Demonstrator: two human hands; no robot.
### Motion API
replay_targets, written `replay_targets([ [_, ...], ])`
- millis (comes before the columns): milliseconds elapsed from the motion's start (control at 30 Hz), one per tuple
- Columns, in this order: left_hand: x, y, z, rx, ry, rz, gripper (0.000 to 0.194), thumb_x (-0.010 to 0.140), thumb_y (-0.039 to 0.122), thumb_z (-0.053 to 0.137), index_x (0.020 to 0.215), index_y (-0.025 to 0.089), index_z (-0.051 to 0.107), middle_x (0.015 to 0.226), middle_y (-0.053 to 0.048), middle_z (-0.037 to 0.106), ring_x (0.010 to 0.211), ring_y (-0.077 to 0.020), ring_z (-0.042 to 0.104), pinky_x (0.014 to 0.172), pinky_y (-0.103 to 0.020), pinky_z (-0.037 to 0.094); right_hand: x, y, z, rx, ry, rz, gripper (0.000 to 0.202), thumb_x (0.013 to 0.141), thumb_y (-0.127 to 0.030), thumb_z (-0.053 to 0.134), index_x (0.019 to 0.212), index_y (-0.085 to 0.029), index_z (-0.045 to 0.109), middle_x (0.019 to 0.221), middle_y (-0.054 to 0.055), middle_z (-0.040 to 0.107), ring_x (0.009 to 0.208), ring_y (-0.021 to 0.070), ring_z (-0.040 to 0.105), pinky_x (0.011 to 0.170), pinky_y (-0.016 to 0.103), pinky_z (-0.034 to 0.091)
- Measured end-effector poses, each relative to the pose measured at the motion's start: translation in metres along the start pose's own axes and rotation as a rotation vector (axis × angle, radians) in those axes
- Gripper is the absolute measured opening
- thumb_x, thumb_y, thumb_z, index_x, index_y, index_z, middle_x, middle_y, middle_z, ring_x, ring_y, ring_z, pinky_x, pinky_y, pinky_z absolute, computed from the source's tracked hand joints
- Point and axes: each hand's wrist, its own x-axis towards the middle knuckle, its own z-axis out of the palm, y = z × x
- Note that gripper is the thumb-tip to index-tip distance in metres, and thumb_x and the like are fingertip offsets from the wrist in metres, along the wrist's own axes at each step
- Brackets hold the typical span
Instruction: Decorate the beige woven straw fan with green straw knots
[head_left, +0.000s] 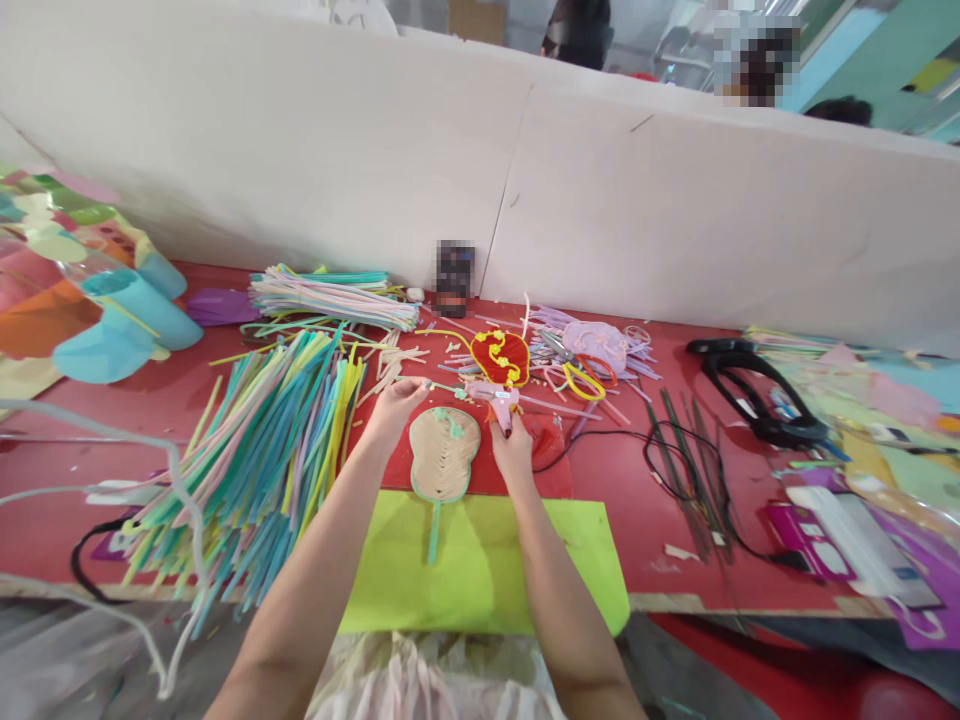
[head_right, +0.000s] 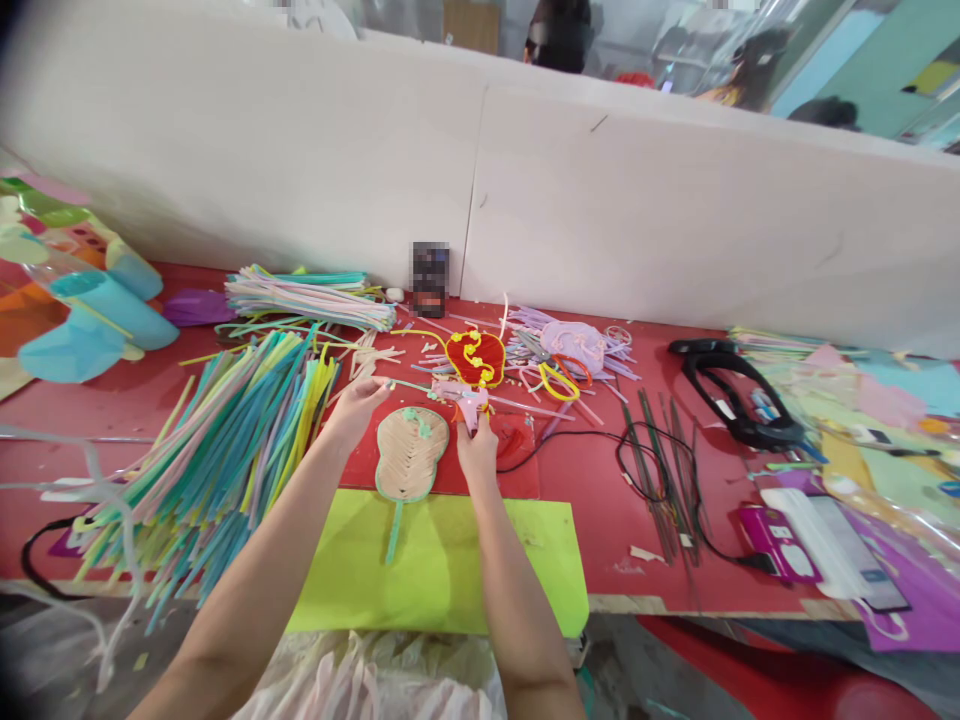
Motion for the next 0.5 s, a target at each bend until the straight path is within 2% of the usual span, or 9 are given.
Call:
replay_targets([
  [200, 0.031, 0.015, -0.002, 0.549, 0.029, 0.233, 0.018, 0.076, 0.030, 0.058, 0.082, 0.015, 0.068, 0.090, -0.006, 0.066, 0.083, -0.0163, 0.057, 0.078, -0.028, 0.044, -0.001, -0.002, -0.007, 0.053, 0.105, 0.004, 0.035, 0.081, -0.038, 0.046, 0.104, -0.014, 0.056, 0.079, 0.007, 0.065, 0.066, 0.0186, 0.057, 0.064, 0.027, 0.042],
  [300, 0.050, 0.021, 0.012, 0.784, -0.006, 0.293, 0.016, 0.079, 0.027, 0.056, 0.082, 0.018, 0.069, 0.085, -0.005, 0.065, 0.082, -0.0171, 0.056, 0.081, -0.030, 0.042, -0.001, -0.003, -0.011, 0.070, 0.126, 0.030, 0.031, 0.081, -0.037, 0.047, 0.099, -0.015, 0.057, 0.075, 0.005, 0.063, 0.062, 0.0176, 0.054, 0.062, 0.027, 0.040],
  [400, 0.066, 0.025, 0.031, 0.957, -0.020, 0.329, 0.015, 0.080, 0.025, 0.055, 0.082, 0.020, 0.070, 0.089, -0.005, 0.065, 0.090, -0.0207, 0.054, 0.084, -0.034, 0.039, -0.001, -0.004, -0.012, 0.092, 0.125, 0.037, 0.030, 0.080, -0.036, 0.047, 0.101, -0.016, 0.056, 0.076, 0.005, 0.063, 0.063, 0.0176, 0.054, 0.062, 0.026, 0.040],
  [500, 0.080, 0.024, 0.037, 1.063, -0.029, 0.336, 0.016, 0.080, 0.024, 0.055, 0.080, 0.020, 0.070, 0.094, -0.007, 0.065, 0.095, -0.0235, 0.053, 0.086, -0.036, 0.037, 0.000, -0.003, -0.011, 0.091, 0.118, 0.050, 0.030, 0.080, -0.037, 0.048, 0.099, -0.016, 0.057, 0.078, 0.006, 0.064, 0.066, 0.0185, 0.055, 0.063, 0.027, 0.041],
])
